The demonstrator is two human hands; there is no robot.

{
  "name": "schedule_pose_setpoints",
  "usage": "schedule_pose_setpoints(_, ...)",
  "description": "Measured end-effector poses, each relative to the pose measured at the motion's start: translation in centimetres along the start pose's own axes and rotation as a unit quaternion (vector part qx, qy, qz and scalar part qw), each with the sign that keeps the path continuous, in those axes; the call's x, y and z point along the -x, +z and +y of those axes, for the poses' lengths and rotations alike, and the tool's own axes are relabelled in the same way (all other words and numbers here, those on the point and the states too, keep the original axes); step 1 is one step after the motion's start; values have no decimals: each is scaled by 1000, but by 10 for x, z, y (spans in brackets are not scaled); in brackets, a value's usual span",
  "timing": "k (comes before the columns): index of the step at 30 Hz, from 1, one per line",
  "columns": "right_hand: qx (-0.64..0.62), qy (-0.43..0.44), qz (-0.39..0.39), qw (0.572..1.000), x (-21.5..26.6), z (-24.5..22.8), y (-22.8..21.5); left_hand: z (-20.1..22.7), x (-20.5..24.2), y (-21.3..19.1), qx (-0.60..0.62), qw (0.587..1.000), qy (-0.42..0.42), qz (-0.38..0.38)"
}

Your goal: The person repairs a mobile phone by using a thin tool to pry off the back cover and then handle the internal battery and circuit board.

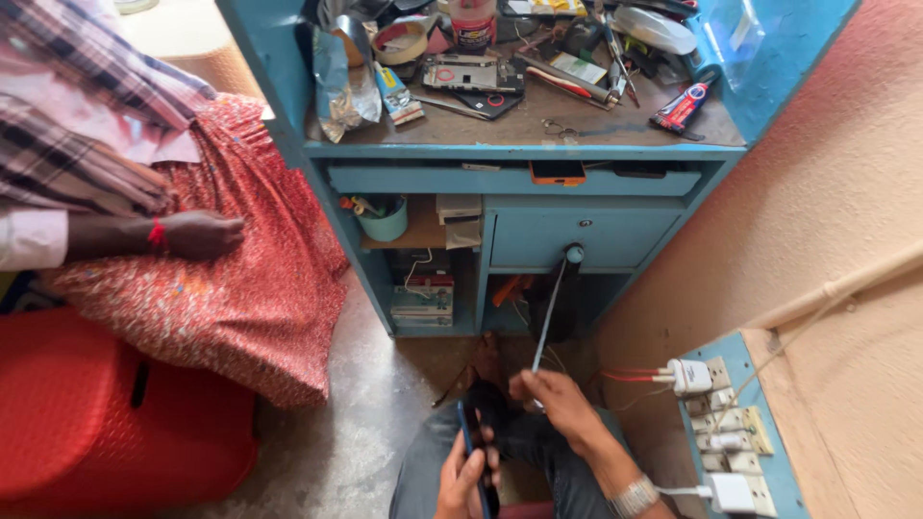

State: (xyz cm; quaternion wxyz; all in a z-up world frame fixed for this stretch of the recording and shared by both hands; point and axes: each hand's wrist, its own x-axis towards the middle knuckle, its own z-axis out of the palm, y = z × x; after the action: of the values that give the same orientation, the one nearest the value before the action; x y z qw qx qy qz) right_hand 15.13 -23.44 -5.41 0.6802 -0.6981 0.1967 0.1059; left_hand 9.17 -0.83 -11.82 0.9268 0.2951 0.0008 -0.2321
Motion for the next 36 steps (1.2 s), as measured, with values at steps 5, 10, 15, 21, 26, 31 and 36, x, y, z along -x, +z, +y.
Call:
schedule_pose_setpoints(5,43,-12,82,996,64,-29,-26,46,7,88,-24,999,26,31)
schedule_pose_setpoints(10,-87,-65,75,991,73,-72,-36,59,-10,137,-97,994,44,4)
schedule_pose_setpoints(15,-204,-59,64,975,78,-75,-28,46,-12,159,-234,971,15,36)
schedule_pose_setpoints(21,-219,-133,3,967,59,-43,-42,29,-21,172,-353,930,-5,107)
schedule_pose_setpoints(26,-249,-83,39,964,54,-47,-44,23,-31,172,-322,941,-9,104)
schedule_pose_setpoints(31,-215,-113,64,968,69,-64,-32,21,-35,170,-314,943,-4,115)
schedule_pose_setpoints(36,-167,-136,115,970,71,-64,-22,23,-34,171,-306,946,-13,110)
